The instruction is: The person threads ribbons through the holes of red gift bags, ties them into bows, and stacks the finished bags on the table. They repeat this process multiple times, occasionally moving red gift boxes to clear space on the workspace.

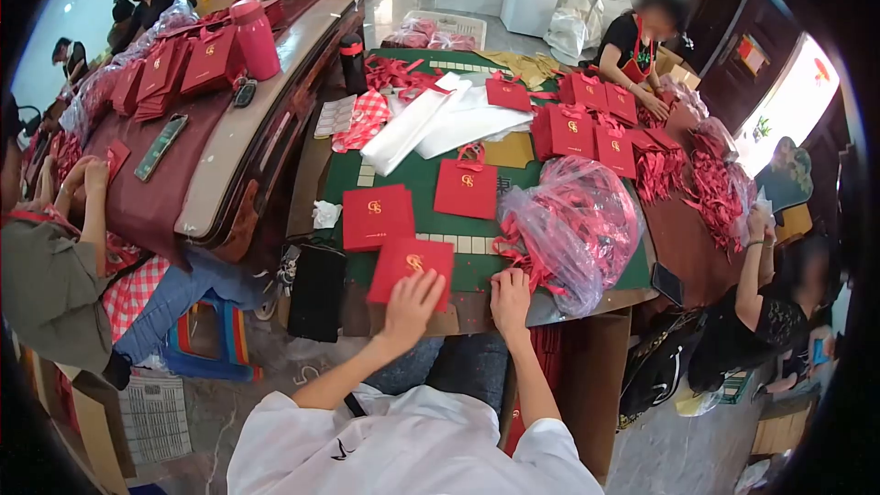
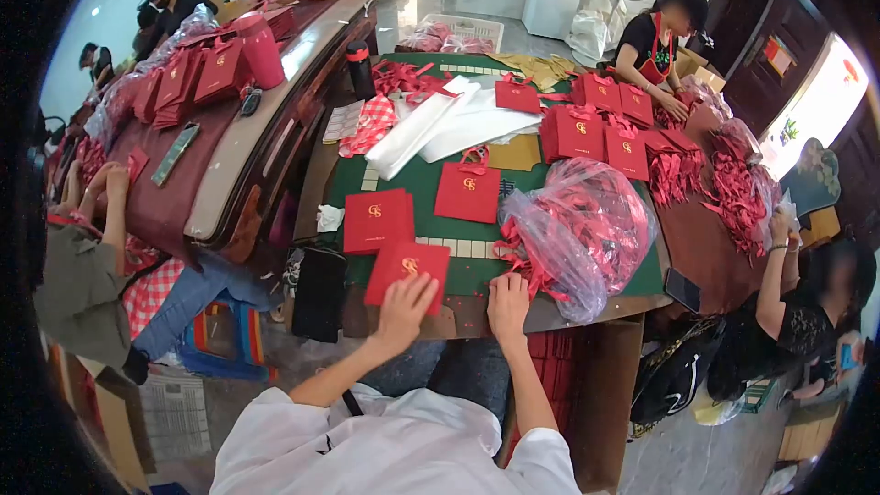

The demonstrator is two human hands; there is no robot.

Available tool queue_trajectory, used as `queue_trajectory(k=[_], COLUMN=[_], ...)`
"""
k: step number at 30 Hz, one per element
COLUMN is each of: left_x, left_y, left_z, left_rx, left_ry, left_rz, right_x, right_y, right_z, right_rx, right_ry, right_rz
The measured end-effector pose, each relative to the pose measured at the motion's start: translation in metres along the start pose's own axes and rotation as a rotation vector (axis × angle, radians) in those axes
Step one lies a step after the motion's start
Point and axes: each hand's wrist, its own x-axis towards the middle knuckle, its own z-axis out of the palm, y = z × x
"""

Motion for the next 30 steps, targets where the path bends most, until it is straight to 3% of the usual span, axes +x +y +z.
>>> queue_trajectory(k=[6,10,12,14,19,22,26,27,30], left_x=[-0.041,-0.04,-0.032,-0.025,-0.024,-0.038,-0.045,-0.044,-0.041], left_y=[0.042,0.048,0.046,0.038,0.024,0.014,0.015,0.016,0.019], left_z=[0.032,0.028,0.019,0.019,0.006,0.009,0.017,0.019,0.018], left_rx=[-0.105,-0.126,-0.344,-0.341,-0.378,-0.367,-0.367,-0.353,-0.333], left_ry=[-0.137,-0.219,-0.213,-0.203,-0.129,-0.174,-0.197,-0.188,-0.186], left_rz=[0.096,0.026,-0.043,-0.02,-0.046,-0.092,-0.101,-0.108,-0.121], right_x=[-0.036,-0.02,0.009,0.043,0.093,0.102,0.096,0.089,0.058], right_y=[-0.024,-0.032,-0.025,-0.019,0.005,0.014,0.017,0.014,0.015], right_z=[-0.011,-0.01,0.001,0.021,0.087,0.106,0.093,0.084,0.041], right_rx=[0.065,0.169,0.145,0.041,-0.195,-0.23,-0.081,-0.024,0.137], right_ry=[-0.022,-0.007,0.02,0.056,-0.217,-0.192,-0.165,-0.024,-0.155], right_rz=[0.008,0.131,0.083,-0.067,0.029,0.028,0.007,-0.037,0.048])
